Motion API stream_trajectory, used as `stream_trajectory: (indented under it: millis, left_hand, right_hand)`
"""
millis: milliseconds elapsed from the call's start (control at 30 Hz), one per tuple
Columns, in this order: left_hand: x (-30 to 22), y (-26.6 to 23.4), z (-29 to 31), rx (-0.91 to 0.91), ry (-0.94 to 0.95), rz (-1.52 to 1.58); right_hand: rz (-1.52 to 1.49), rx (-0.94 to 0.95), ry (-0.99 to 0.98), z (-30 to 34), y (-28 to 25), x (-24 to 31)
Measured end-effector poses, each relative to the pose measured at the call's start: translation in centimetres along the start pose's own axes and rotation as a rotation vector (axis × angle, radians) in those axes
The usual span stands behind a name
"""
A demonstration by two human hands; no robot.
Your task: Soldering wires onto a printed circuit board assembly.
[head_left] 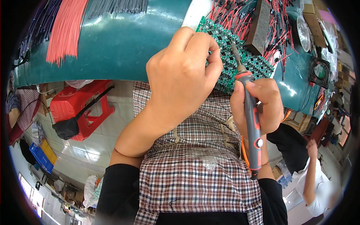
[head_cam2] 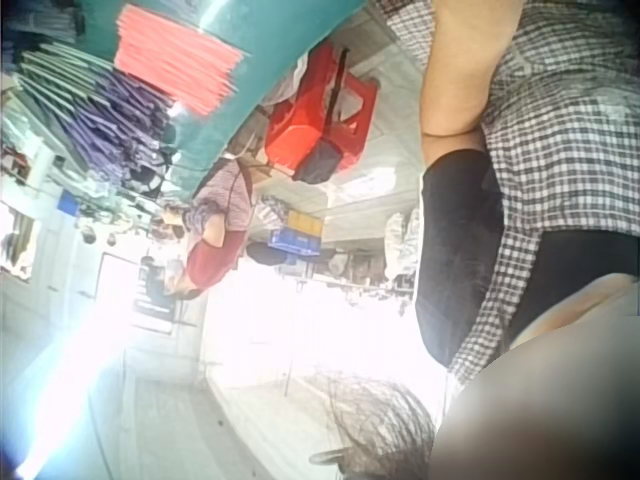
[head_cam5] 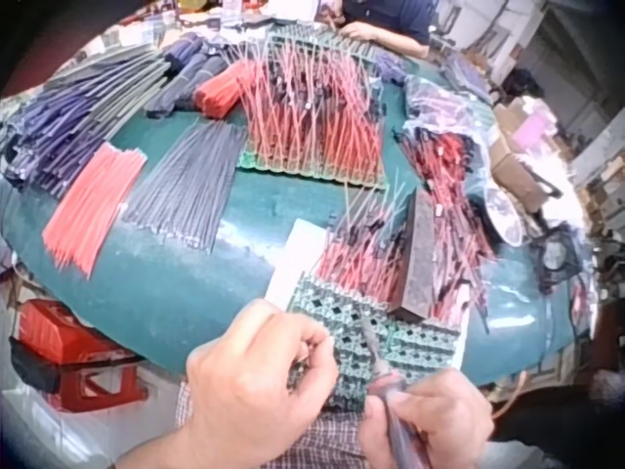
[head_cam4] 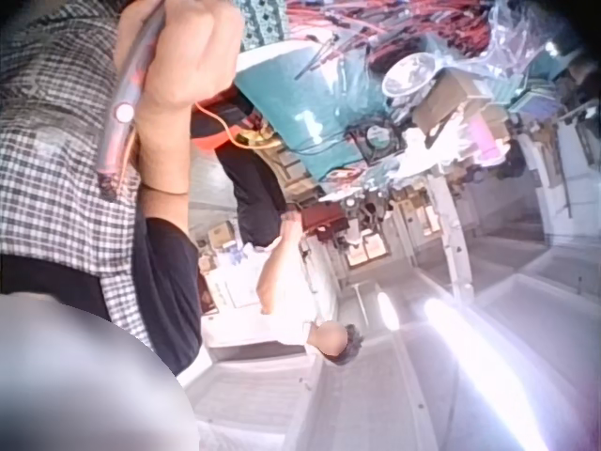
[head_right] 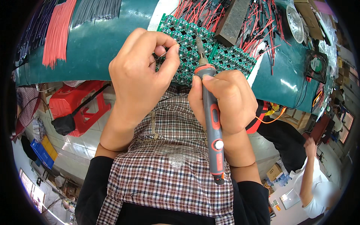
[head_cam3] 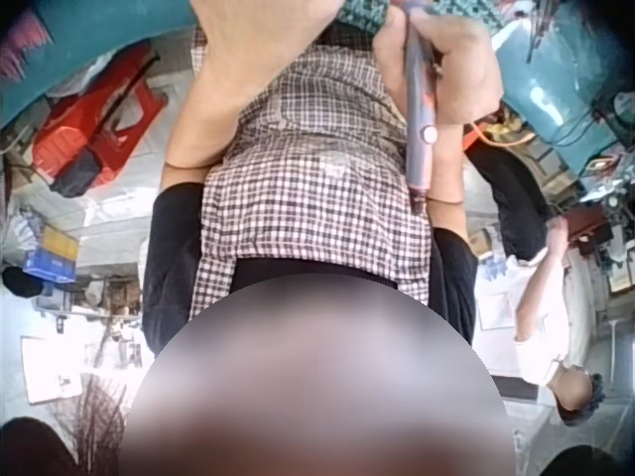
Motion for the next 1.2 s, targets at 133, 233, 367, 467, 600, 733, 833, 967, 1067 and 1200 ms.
stream_trajectory:
  millis: [133, 233, 367, 467, 600, 733, 833, 967, 1067, 1200]
  left_hand:
    - [0.0, -0.2, 0.0, -0.015, 0.002, -0.001]
    - [0.0, -0.1, -0.2, -0.028, 0.023, 0.001]
    - [-0.1, 0.1, -0.2, -0.006, 0.011, -0.002]
    - [-0.2, 0.5, -0.4, -0.006, 0.024, -0.018]
    - [-0.5, 1.0, -0.7, 0.005, 0.022, -0.007]
    - [-0.4, 1.2, -0.9, 0.017, 0.013, -0.01]
    - [-0.4, 1.3, -1.0, 0.02, 0.007, -0.02]
    - [-0.4, 1.2, -0.9, 0.02, 0.011, -0.027]
    - [-0.3, 1.2, -0.7, 0.035, -0.001, -0.024]
    - [-0.3, 0.7, -0.2, 0.008, 0.006, -0.022]
  right_hand:
    - [-0.069, -0.056, 0.038, 1.1, -0.3, -0.8]
    - [-0.072, -0.086, -0.006, 1.6, -1.0, -0.4]
    - [-0.091, -0.059, 0.023, 1.4, -0.8, -0.6]
    - [-0.088, -0.034, 0.031, 1.3, -0.6, -0.8]
    - [-0.078, -0.029, 0.03, 1.1, -0.6, -0.9]
    - [-0.098, -0.039, 0.034, 1.1, -0.3, -1.2]
    - [-0.084, -0.027, 0.038, 1.0, -0.1, -1.2]
    - [-0.012, -0.01, 0.021, 0.7, 0.2, -0.7]
    - [0.015, 0.011, 0.005, 0.4, 0.4, -0.2]
    - [0.005, 0.023, 0.017, 0.7, 0.4, -0.2]
Point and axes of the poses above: each hand's wrist, its own z-axis away from the middle knuckle, its own y-axis out of the palm, x = y × z, the point moved 8 cm from there along -z, towards the middle knuckle, and after that the axes turned 10 degrees about x, right-handed, at the moved point
